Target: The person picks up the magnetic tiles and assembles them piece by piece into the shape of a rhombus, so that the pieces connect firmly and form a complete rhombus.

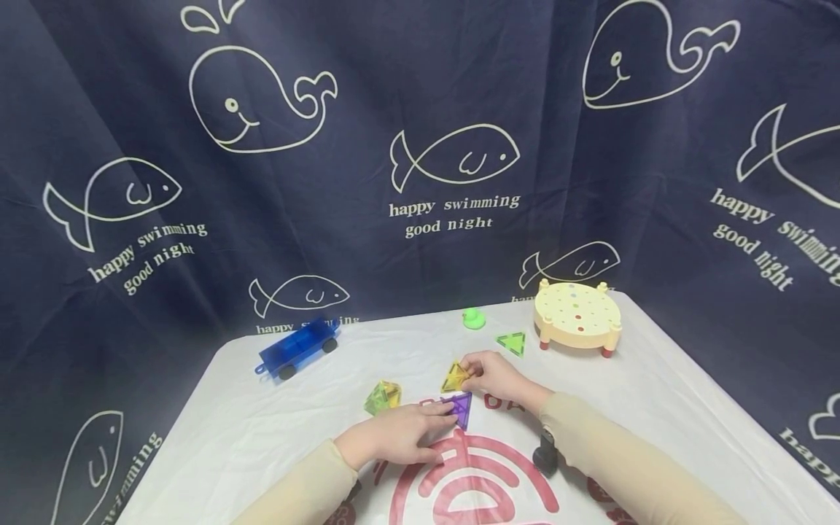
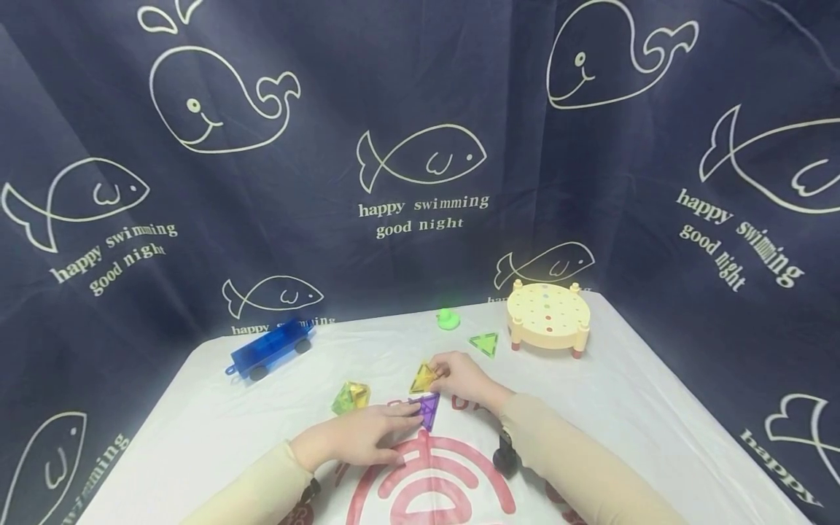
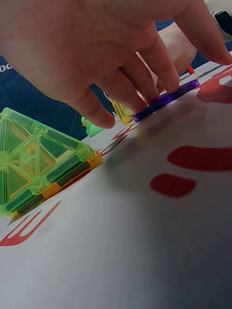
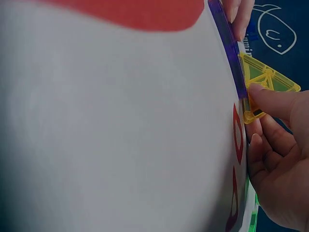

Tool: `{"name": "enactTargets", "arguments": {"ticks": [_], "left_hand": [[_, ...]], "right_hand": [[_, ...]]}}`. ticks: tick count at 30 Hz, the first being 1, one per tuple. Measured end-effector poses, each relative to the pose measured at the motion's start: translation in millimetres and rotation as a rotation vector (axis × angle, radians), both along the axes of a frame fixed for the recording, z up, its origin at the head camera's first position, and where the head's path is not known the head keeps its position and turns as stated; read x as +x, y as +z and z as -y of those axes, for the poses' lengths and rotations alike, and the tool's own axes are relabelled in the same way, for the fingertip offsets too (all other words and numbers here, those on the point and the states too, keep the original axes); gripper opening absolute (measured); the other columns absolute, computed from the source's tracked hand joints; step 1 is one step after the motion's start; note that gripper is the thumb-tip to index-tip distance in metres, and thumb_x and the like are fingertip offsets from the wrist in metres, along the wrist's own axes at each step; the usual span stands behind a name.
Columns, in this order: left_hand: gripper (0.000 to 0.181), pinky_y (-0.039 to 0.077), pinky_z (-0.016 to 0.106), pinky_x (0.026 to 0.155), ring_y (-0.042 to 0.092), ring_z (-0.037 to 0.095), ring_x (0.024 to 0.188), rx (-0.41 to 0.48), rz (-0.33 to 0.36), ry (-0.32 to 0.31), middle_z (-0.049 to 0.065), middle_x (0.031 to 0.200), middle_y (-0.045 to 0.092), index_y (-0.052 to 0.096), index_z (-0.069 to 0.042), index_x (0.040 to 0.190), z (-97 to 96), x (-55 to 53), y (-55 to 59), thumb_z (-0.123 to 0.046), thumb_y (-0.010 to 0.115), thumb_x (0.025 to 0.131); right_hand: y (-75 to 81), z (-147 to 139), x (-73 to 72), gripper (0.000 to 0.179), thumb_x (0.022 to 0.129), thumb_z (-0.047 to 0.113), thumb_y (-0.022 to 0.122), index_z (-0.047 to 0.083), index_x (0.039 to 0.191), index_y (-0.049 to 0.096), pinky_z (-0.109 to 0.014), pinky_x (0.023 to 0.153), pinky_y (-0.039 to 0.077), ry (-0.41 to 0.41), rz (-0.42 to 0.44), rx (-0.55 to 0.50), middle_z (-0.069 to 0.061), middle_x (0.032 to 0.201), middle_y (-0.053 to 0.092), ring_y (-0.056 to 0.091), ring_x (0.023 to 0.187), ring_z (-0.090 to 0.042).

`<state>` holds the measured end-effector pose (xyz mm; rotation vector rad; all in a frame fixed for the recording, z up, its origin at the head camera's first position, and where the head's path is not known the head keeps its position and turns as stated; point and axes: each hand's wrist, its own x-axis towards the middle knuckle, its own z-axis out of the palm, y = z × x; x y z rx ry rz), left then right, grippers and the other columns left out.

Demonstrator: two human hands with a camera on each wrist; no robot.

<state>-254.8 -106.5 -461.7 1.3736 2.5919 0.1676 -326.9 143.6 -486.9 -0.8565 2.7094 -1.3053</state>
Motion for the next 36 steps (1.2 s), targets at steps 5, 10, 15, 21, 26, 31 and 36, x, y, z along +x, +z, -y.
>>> {"name": "enactTargets", "arguments": {"ticks": [5, 10, 15, 21, 26, 31, 36], "left_hand": [[0.066, 0.035, 0.034, 0.116, 0.039, 0.021, 0.145, -0.004, -0.005, -0.004, 0.005, 0.161, 0.039, 0.05, -0.014, 0.152, -1.2, 0.0, 0.7, -0.045, 0.066, 0.096], [0.066, 0.035, 0.036, 0.117, 0.037, 0.021, 0.146, -0.01, 0.016, 0.012, 0.004, 0.162, 0.036, 0.048, -0.014, 0.153, -1.8, 1.0, 3.0, -0.044, 0.066, 0.097], [0.065, 0.035, 0.037, 0.117, 0.036, 0.02, 0.147, -0.012, 0.018, 0.013, 0.004, 0.163, 0.035, 0.048, -0.015, 0.154, -1.6, 1.3, 2.8, -0.044, 0.065, 0.098], [0.066, 0.035, 0.038, 0.117, 0.037, 0.022, 0.146, -0.005, 0.022, 0.021, 0.003, 0.163, 0.034, 0.047, -0.016, 0.154, -1.4, 0.3, 0.4, -0.045, 0.064, 0.098], [0.069, 0.033, 0.035, 0.117, 0.036, 0.022, 0.147, -0.003, 0.013, 0.031, 0.004, 0.164, 0.032, 0.045, -0.015, 0.155, -3.1, 1.1, 0.0, -0.045, 0.066, 0.097], [0.069, 0.032, 0.033, 0.118, 0.035, 0.022, 0.147, -0.002, 0.021, 0.041, 0.006, 0.164, 0.031, 0.044, -0.014, 0.155, -4.5, 2.6, 2.1, -0.043, 0.067, 0.097], [0.069, 0.033, 0.032, 0.117, 0.035, 0.022, 0.147, -0.002, 0.033, 0.043, 0.006, 0.164, 0.032, 0.044, -0.014, 0.155, -4.6, 3.1, 3.0, -0.043, 0.066, 0.097]], "right_hand": [[0.9, 3.9, 1.5, 0.016, 0.083, 0.003, 0.081, 0.008, 0.092, 0.069, -0.032, 0.078, 0.052, 0.003, 0.021, 0.011, 0.001, 0.084, 0.071, 0.063, 0.079, -0.012], [2.5, 7.2, 4.2, 0.015, 0.084, 0.004, 0.081, 0.009, 0.093, 0.07, -0.032, 0.078, 0.051, 0.021, 0.045, 0.02, 0.004, 0.084, 0.069, 0.061, 0.079, -0.01], [3.3, 8.1, 6.1, 0.013, 0.085, 0.004, 0.08, 0.008, 0.094, 0.071, -0.028, 0.074, 0.049, 0.047, 0.074, 0.026, 0.006, 0.081, 0.066, 0.057, 0.075, -0.01], [1.1, 5.4, 5.7, 0.012, 0.086, 0.004, 0.079, 0.009, 0.094, 0.071, -0.028, 0.074, 0.048, 0.071, 0.086, 0.018, 0.005, 0.084, 0.067, 0.057, 0.076, -0.012], [-2.9, 3.7, 3.5, 0.013, 0.087, 0.004, 0.078, 0.013, 0.095, 0.072, -0.03, 0.078, 0.05, 0.071, 0.073, 0.043, 0.007, 0.087, 0.068, 0.06, 0.08, -0.011], [-3.7, 2.8, 1.8, 0.013, 0.087, 0.007, 0.079, 0.013, 0.096, 0.072, -0.031, 0.078, 0.051, 0.07, 0.062, 0.055, 0.008, 0.087, 0.067, 0.059, 0.08, -0.01], [0.2, -2.3, 1.5, 0.019, 0.087, 0.003, 0.075, 0.01, 0.104, 0.072, -0.03, 0.08, 0.052, 0.106, 0.06, 0.058, 0.007, 0.09, 0.068, 0.061, 0.083, -0.011]]}}
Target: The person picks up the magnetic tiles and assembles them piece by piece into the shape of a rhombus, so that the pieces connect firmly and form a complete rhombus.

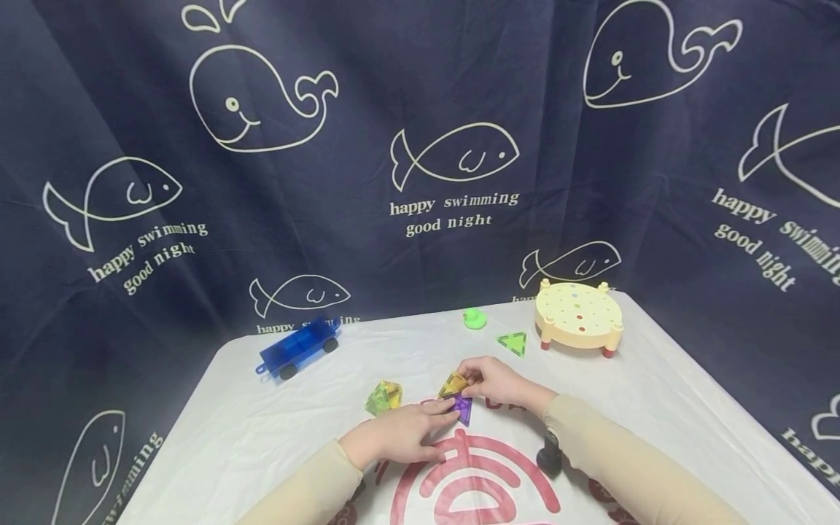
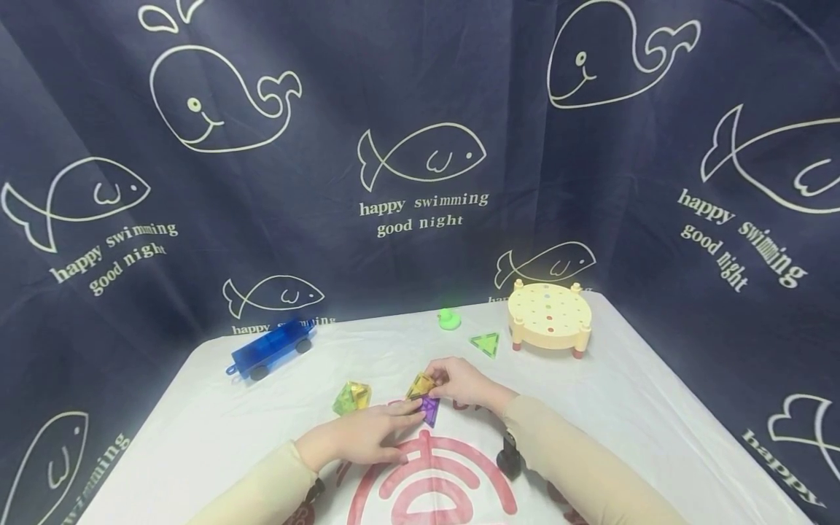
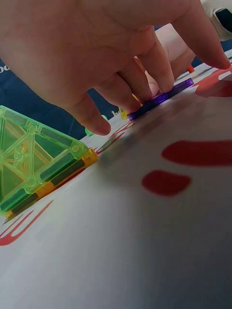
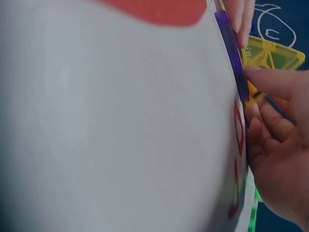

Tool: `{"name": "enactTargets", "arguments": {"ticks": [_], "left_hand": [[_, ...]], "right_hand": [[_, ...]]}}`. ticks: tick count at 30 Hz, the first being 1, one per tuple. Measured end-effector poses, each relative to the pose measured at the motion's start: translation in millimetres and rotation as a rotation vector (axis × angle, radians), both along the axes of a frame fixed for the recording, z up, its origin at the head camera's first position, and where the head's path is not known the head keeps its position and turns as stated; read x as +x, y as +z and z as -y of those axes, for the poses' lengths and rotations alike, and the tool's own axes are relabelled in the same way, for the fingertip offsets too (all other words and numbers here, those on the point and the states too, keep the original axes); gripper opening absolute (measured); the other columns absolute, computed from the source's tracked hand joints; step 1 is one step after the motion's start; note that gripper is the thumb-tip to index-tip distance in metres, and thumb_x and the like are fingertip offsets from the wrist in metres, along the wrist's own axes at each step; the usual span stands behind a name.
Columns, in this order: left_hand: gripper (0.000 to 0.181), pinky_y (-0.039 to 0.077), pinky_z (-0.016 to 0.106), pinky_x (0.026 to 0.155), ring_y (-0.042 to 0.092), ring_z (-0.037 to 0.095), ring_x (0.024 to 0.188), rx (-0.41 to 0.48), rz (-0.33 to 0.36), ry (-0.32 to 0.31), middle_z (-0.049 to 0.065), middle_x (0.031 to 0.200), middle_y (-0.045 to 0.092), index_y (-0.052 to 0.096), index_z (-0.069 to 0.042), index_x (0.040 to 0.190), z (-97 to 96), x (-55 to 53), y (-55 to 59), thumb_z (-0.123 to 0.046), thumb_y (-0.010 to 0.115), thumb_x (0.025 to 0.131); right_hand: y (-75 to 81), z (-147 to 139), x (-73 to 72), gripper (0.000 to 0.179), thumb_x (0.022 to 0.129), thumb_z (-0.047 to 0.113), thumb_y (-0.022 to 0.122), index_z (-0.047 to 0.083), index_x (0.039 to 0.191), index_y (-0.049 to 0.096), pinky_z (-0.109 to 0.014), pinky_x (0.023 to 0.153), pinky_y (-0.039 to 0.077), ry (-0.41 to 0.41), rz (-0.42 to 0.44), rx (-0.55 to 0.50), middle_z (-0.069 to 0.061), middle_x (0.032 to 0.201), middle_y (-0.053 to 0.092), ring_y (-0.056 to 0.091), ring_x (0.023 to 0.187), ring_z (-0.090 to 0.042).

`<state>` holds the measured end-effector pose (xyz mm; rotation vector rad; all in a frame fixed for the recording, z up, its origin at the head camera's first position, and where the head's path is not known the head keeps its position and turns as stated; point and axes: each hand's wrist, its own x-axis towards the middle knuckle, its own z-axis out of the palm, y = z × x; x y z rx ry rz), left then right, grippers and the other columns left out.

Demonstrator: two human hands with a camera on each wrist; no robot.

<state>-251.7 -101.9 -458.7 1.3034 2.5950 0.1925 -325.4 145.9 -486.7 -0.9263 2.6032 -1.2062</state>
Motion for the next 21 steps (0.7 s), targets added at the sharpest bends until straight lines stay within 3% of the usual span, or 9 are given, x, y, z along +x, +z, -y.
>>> {"name": "enactTargets", "arguments": {"ticks": [6, 11, 16, 21], "left_hand": [[0.071, 0.034, 0.034, 0.117, 0.034, 0.021, 0.148, -0.01, 0.009, 0.02, 0.004, 0.165, 0.031, 0.044, -0.016, 0.156, -0.3, 0.6, -1.2, -0.046, 0.067, 0.096], [0.076, 0.034, 0.038, 0.117, 0.032, 0.019, 0.149, -0.023, 0.009, 0.053, 0.002, 0.165, 0.032, 0.044, -0.017, 0.156, -0.4, 3.8, -2.7, -0.053, 0.067, 0.093], [0.077, 0.035, 0.037, 0.117, 0.032, 0.018, 0.149, -0.018, -0.006, 0.062, 0.002, 0.164, 0.033, 0.044, -0.018, 0.156, -1.1, 5.0, -4.6, -0.056, 0.066, 0.093], [0.078, 0.037, 0.036, 0.116, 0.037, 0.021, 0.147, -0.015, -0.021, 0.067, 0.005, 0.164, 0.033, 0.043, -0.016, 0.156, -1.9, 5.3, -3.9, -0.056, 0.066, 0.093]], "right_hand": [[9.1, -19.8, -0.3, 0.031, 0.087, -0.004, 0.062, 0.004, 0.116, 0.069, -0.041, 0.092, 0.053, 0.009, 0.009, 0.019, -0.001, 0.103, 0.07, 0.064, 0.097, -0.019], [12.8, -41.1, -2.2, 0.03, 0.09, 0.002, 0.065, 0.002, 0.12, 0.069, -0.056, 0.103, 0.047, -0.119, -0.049, 0.052, -0.013, 0.119, 0.069, 0.062, 0.116, -0.036], [14.4, -58.8, -4.4, 0.047, 0.092, 0.013, 0.07, -0.002, 0.136, 0.061, -0.059, 0.111, 0.037, -0.274, -0.112, 0.169, -0.023, 0.138, 0.06, 0.051, 0.131, -0.045], [16.3, -67.9, -3.2, 0.061, 0.093, 0.022, 0.07, -0.009, 0.142, 0.052, -0.061, 0.114, 0.033, -0.32, -0.145, 0.309, -0.03, 0.148, 0.047, 0.042, 0.137, -0.05]]}}
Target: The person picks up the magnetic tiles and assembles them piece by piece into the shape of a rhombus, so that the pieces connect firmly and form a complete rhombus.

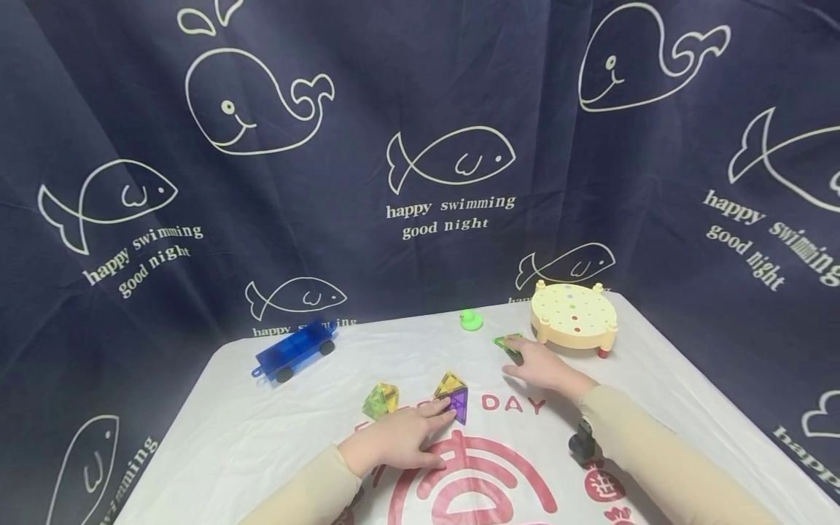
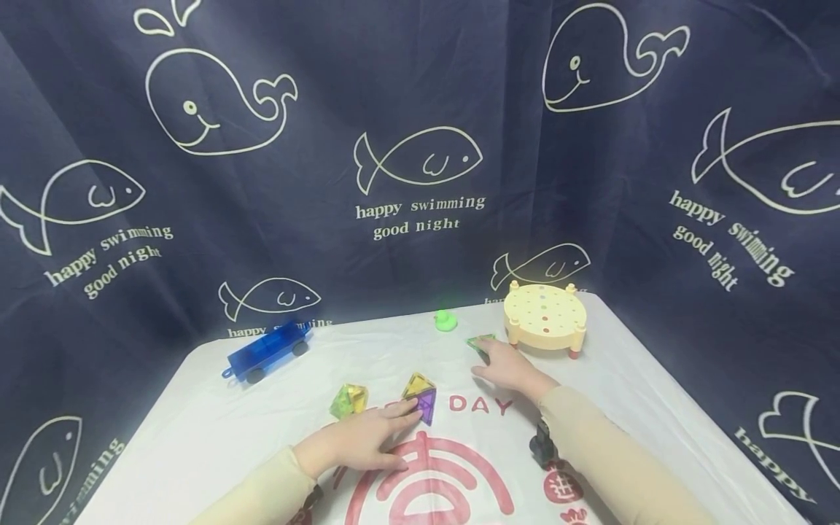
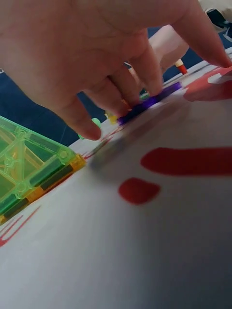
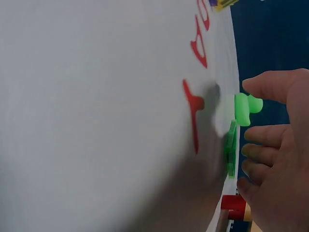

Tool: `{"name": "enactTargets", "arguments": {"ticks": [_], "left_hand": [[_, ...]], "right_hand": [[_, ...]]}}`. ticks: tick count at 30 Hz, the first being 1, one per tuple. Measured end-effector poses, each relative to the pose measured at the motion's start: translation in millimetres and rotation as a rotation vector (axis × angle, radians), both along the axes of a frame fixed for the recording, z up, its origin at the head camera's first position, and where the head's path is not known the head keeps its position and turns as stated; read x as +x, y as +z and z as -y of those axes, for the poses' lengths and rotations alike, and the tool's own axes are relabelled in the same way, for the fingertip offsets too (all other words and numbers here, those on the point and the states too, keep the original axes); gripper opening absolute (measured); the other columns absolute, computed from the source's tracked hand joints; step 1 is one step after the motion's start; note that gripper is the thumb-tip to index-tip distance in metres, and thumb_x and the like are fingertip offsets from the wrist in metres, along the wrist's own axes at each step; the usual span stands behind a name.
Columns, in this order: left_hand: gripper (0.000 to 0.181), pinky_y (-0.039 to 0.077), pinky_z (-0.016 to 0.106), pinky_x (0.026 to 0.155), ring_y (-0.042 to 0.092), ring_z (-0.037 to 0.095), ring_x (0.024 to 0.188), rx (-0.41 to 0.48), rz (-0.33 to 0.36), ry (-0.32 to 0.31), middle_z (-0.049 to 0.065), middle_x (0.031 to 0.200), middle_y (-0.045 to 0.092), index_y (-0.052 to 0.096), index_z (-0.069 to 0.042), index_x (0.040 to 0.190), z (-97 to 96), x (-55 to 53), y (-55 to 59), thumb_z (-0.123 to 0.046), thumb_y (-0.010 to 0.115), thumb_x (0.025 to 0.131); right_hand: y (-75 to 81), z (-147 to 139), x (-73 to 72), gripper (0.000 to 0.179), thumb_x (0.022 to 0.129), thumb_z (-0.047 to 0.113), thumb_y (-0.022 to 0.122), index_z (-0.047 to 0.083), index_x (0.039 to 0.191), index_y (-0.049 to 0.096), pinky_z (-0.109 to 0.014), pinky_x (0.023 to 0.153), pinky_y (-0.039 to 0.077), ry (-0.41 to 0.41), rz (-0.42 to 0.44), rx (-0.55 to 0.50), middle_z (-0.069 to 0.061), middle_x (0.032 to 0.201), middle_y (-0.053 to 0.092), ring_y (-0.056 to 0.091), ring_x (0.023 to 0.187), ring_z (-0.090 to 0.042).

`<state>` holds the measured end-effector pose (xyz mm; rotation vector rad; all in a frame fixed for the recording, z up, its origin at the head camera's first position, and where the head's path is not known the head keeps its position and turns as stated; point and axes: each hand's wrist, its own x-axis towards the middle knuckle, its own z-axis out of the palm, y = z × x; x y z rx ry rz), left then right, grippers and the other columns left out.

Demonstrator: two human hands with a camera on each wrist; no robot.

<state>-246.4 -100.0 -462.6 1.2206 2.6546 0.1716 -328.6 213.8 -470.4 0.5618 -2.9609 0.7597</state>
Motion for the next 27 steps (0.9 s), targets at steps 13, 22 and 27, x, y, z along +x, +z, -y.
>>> {"name": "enactTargets", "arguments": {"ticks": [13, 22, 27], "left_hand": [[0.078, 0.036, 0.032, 0.116, 0.038, 0.023, 0.146, 0.021, 0.013, 0.009, 0.009, 0.163, 0.034, 0.044, -0.012, 0.155, -2.1, -0.7, 0.5, -0.056, 0.065, 0.094], [0.078, 0.036, 0.034, 0.116, 0.039, 0.025, 0.146, 0.027, 0.004, 0.006, 0.009, 0.163, 0.034, 0.045, -0.012, 0.155, -2.2, -1.6, 0.8, -0.055, 0.066, 0.094], [0.077, 0.036, 0.035, 0.116, 0.038, 0.026, 0.146, 0.034, 0.009, 0.001, 0.011, 0.162, 0.035, 0.045, -0.01, 0.154, -3.2, -0.8, 2.3, -0.052, 0.067, 0.094]], "right_hand": [[-2.9, -0.5, 13.0, 0.064, 0.093, 0.023, 0.07, -0.009, 0.145, 0.049, -0.06, 0.114, 0.033, -0.004, 0.071, 0.089, -0.03, 0.154, 0.039, 0.038, 0.14, -0.049], [-2.3, 3.4, 39.4, 0.063, 0.09, 0.019, 0.072, -0.01, 0.142, 0.051, -0.059, 0.113, 0.035, 0.079, 0.053, 0.07, -0.031, 0.152, 0.041, 0.04, 0.139, -0.049], [-4.9, 5.7, 58.4, 0.062, 0.089, 0.018, 0.071, -0.009, 0.142, 0.052, -0.059, 0.113, 0.035, 0.111, 0.052, 0.048, -0.03, 0.153, 0.041, 0.041, 0.139, -0.048]]}}
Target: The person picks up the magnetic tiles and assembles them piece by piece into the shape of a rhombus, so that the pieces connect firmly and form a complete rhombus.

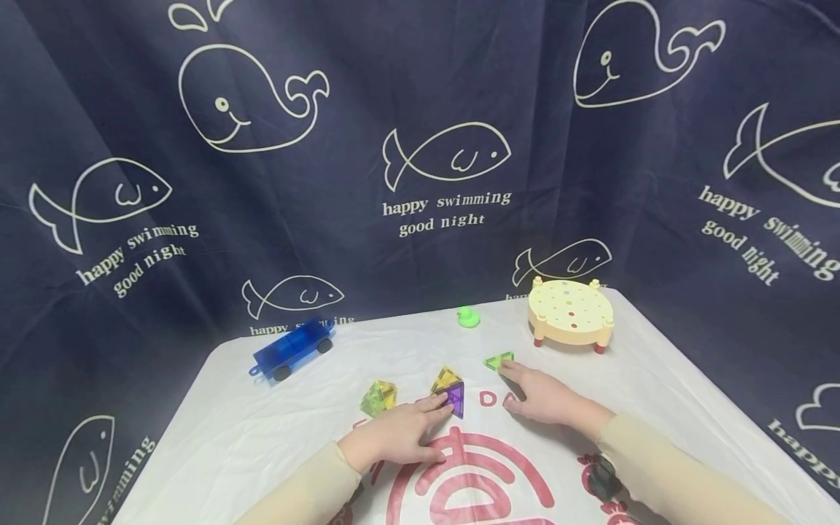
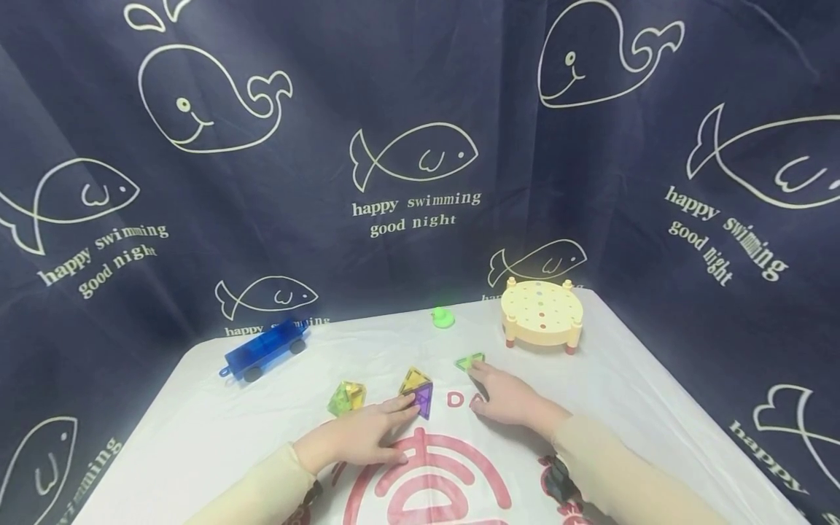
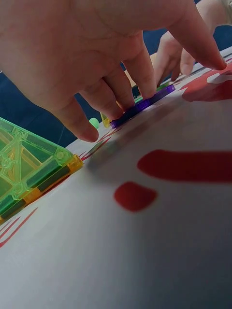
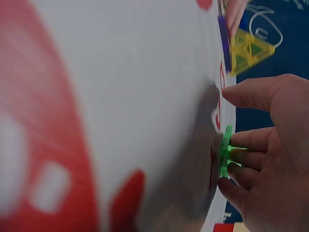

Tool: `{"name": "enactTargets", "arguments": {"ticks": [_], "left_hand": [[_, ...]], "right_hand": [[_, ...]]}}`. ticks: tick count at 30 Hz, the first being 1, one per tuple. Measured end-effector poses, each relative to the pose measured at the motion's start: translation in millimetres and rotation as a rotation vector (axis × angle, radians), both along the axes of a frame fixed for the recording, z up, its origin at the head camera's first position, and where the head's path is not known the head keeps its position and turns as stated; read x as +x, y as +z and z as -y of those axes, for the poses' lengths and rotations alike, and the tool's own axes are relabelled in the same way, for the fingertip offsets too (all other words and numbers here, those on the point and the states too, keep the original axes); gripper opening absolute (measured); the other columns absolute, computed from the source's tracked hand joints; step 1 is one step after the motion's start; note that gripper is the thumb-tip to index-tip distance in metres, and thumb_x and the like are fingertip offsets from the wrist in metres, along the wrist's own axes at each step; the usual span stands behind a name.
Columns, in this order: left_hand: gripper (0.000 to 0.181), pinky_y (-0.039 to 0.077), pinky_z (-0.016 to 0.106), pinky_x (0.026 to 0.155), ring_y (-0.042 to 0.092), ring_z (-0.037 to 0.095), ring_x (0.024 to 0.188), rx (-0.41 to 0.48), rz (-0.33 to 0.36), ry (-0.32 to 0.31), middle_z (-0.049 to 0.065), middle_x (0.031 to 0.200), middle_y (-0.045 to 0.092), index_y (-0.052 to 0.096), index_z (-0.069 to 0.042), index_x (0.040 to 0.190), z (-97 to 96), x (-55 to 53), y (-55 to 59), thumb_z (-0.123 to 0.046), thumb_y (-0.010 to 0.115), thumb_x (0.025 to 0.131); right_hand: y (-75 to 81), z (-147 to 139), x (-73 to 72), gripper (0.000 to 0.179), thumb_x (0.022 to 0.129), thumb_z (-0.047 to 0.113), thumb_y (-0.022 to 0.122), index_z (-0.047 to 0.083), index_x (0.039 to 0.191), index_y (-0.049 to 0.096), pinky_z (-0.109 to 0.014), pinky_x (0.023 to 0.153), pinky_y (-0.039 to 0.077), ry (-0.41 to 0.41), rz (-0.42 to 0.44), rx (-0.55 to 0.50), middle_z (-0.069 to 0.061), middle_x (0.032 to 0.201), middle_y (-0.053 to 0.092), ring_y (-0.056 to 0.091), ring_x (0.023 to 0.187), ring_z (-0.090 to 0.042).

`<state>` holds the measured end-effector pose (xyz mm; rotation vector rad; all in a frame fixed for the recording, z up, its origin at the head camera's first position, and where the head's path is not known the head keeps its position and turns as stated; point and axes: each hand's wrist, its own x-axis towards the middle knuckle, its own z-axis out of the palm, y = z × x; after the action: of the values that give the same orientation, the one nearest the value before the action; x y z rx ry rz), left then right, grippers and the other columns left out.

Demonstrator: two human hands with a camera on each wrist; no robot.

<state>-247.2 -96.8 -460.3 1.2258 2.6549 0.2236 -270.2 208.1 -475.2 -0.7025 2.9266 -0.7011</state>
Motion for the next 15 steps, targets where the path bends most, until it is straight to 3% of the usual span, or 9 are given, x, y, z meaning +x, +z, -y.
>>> {"name": "enactTargets", "arguments": {"ticks": [8, 15], "left_hand": [[0.078, 0.036, 0.033, 0.116, 0.038, 0.026, 0.146, -0.009, -0.009, -0.005, 0.011, 0.162, 0.035, 0.045, -0.01, 0.155, -0.4, -1.0, 0.2, -0.054, 0.066, 0.094], [0.077, 0.036, 0.033, 0.116, 0.038, 0.026, 0.146, -0.003, -0.011, -0.007, 0.011, 0.162, 0.036, 0.046, -0.009, 0.154, -0.3, 0.1, 0.0, -0.052, 0.067, 0.094]], "right_hand": [[2.3, 3.8, 24.5, 0.066, 0.088, 0.021, 0.074, -0.005, 0.145, 0.051, -0.058, 0.114, 0.034, 0.009, 0.062, -0.004, -0.026, 0.155, 0.041, 0.04, 0.142, -0.044], [4.7, 4.6, 32.5, 0.063, 0.088, 0.02, 0.074, -0.004, 0.143, 0.054, -0.059, 0.114, 0.035, -0.001, 0.074, -0.009, -0.024, 0.152, 0.045, 0.042, 0.14, -0.043]]}}
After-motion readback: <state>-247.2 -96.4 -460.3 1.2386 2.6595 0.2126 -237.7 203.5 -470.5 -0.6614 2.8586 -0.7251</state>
